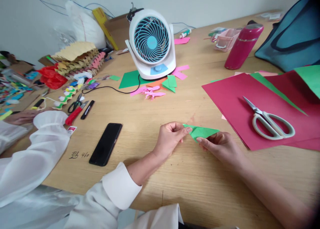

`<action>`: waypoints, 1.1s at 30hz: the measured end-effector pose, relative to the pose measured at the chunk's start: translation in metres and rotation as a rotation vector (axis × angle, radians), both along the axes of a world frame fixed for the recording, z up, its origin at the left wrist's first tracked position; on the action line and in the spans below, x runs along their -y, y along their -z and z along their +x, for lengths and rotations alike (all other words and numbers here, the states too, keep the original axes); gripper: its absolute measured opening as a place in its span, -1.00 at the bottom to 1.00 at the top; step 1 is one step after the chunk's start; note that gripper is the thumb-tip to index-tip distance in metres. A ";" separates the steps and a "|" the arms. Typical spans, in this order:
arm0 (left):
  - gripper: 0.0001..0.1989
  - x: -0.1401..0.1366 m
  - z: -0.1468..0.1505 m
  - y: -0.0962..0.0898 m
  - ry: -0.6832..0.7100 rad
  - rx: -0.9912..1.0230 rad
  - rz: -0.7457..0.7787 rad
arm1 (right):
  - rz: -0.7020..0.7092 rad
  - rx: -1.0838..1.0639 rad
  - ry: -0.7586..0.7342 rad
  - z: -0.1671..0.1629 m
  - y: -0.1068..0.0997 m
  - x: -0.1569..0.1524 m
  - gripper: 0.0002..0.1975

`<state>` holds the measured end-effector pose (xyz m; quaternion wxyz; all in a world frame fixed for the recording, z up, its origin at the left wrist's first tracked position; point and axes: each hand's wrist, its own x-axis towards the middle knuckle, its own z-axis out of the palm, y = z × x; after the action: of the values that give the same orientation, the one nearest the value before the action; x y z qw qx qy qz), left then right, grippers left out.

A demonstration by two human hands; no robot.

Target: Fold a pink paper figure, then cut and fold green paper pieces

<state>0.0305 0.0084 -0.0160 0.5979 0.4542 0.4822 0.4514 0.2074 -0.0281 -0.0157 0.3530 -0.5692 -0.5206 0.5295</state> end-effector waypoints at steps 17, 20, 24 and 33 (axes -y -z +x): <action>-0.58 -0.001 0.000 0.001 0.237 0.002 0.004 | -0.038 0.013 0.098 -0.002 0.001 -0.001 -0.49; -0.58 0.004 0.003 0.007 0.276 -0.062 -0.007 | -0.016 -0.006 0.085 -0.003 0.002 0.000 -0.49; -0.56 0.003 0.001 0.009 0.232 -0.081 -0.031 | -0.019 -0.021 0.051 -0.004 0.001 0.001 -0.49; -0.64 -0.013 -0.005 -0.005 0.013 0.094 -0.019 | -0.046 0.020 0.057 -0.005 0.001 0.001 -0.47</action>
<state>0.0253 0.0212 -0.0109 0.6269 0.4299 0.4551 0.4638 0.2026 -0.0286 -0.0171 0.3495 -0.5972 -0.4952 0.5253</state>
